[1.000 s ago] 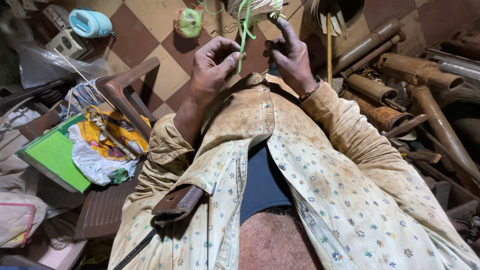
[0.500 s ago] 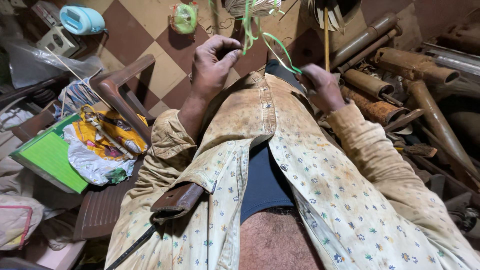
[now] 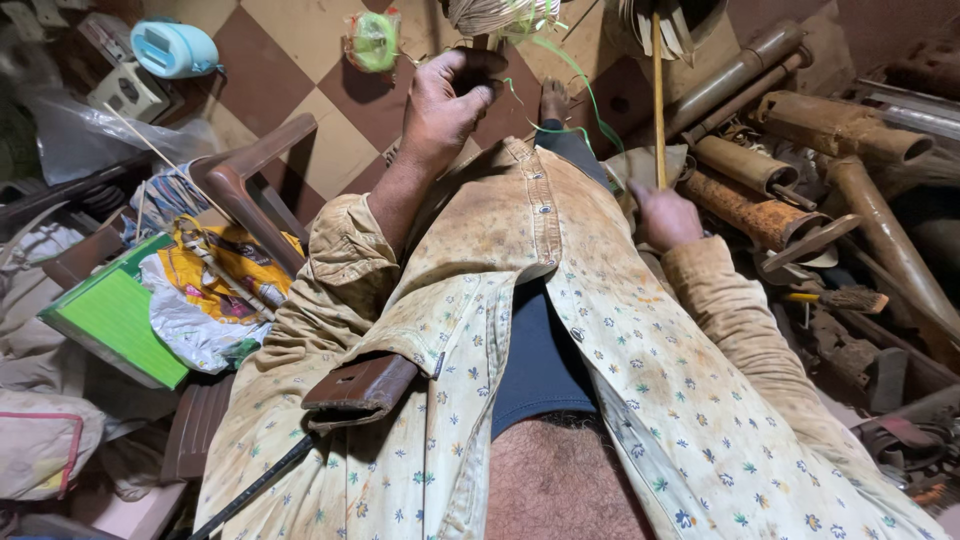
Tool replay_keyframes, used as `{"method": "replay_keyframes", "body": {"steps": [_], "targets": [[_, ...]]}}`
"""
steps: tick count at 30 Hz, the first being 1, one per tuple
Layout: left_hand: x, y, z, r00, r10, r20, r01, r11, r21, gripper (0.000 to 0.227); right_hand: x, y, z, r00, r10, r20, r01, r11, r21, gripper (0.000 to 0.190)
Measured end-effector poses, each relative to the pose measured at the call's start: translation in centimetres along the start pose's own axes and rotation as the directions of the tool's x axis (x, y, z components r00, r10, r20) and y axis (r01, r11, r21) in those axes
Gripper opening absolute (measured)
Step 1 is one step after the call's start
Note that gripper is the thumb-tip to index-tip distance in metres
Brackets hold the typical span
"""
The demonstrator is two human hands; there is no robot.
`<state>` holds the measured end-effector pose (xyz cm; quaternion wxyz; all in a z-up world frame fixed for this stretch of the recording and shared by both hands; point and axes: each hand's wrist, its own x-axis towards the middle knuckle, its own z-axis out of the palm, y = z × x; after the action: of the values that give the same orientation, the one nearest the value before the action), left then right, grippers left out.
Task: The person repeatedly ties green plastic cords around a bundle of white cords attached to a metal cylinder. They use scissors to cut the cords after tying them. The person works continuously on the same bundle throughout the clip.
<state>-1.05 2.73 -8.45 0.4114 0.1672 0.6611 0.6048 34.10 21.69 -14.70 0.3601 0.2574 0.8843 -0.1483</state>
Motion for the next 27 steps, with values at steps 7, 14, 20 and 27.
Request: {"method": "replay_keyframes", "body": {"steps": [7, 14, 20, 27], "targets": [[0.0, 0.0, 0.1, 0.991, 0.130, -0.007, -0.130, 0.990, 0.051, 0.014, 6.0, -11.0, -13.7, 0.673, -0.240, -0.700, 0.688, 0.550, 0.473, 0.046], [-1.8, 2.2, 0.6, 0.914, 0.391, -0.105, -0.307, 0.837, 0.452, 0.009, 7.3, -15.9, -16.0, 0.852, -0.216, -0.477, 0.449, -0.169, 0.878, 0.024], [-1.6, 4.0, 2.1, 0.856, 0.511, -0.074, -0.441, 0.798, 0.411, 0.007, 2.7, -13.5, -18.4, 0.743, -0.198, -0.639, 0.597, -0.234, 0.767, 0.031], [0.6, 3.7, 2.7, 0.890, 0.444, -0.101, -0.414, 0.881, 0.230, 0.009, 2.1, -14.9, -23.6, 0.733, -0.204, -0.649, 0.578, -0.315, 0.752, 0.030]]}}
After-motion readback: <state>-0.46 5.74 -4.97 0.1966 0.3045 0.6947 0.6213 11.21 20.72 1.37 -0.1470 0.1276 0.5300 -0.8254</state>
